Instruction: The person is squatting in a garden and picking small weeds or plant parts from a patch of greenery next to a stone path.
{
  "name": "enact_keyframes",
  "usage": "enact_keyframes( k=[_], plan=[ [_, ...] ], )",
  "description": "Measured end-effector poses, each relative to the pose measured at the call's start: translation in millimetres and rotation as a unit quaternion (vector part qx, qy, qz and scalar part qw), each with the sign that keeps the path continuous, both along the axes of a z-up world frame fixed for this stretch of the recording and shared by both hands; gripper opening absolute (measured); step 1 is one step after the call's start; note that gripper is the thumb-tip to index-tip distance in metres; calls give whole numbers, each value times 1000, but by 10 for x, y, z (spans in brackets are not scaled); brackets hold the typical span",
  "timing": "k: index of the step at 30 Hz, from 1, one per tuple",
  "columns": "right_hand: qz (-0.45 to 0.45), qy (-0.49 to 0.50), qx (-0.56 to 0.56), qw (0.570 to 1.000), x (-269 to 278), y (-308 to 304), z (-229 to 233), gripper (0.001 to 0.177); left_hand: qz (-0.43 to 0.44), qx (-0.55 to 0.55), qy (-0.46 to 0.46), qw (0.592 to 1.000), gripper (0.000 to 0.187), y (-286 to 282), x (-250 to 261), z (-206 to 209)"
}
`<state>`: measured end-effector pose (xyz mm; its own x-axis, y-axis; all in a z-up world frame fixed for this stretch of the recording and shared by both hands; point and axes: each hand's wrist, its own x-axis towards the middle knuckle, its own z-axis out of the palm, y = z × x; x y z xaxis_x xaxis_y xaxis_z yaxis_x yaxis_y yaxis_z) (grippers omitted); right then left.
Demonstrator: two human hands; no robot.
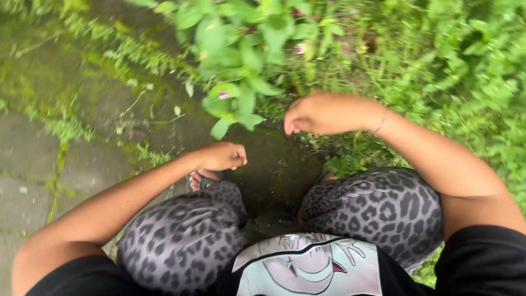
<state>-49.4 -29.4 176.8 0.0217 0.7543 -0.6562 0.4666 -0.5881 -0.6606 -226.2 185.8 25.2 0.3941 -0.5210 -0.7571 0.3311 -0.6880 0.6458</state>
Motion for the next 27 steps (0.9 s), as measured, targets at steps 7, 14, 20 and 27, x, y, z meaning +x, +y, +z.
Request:
enact_keyframes(
  k=[7, 14, 20, 27],
  plan=[
    [-168, -37, 10, 985, 685, -807, 17, 25, -102, -73, -120, 985, 19, -1005, 658, 699],
    [-503, -151, 70, 848, 1174, -1359, -632, 17, 80, -201, -310, 926, 15, -1526, 849, 1060],
    [-522, -216, 172, 807, 1453, -1143, -1430, 11, 260, -217, -291, 895, 14, -1747, 1024, 1003],
    [-578, -280, 239, 729, 1742, -1006, -2131, 7, 391, -213, -84, 891, 23, -2035, 1206, 1154]
  ],
)
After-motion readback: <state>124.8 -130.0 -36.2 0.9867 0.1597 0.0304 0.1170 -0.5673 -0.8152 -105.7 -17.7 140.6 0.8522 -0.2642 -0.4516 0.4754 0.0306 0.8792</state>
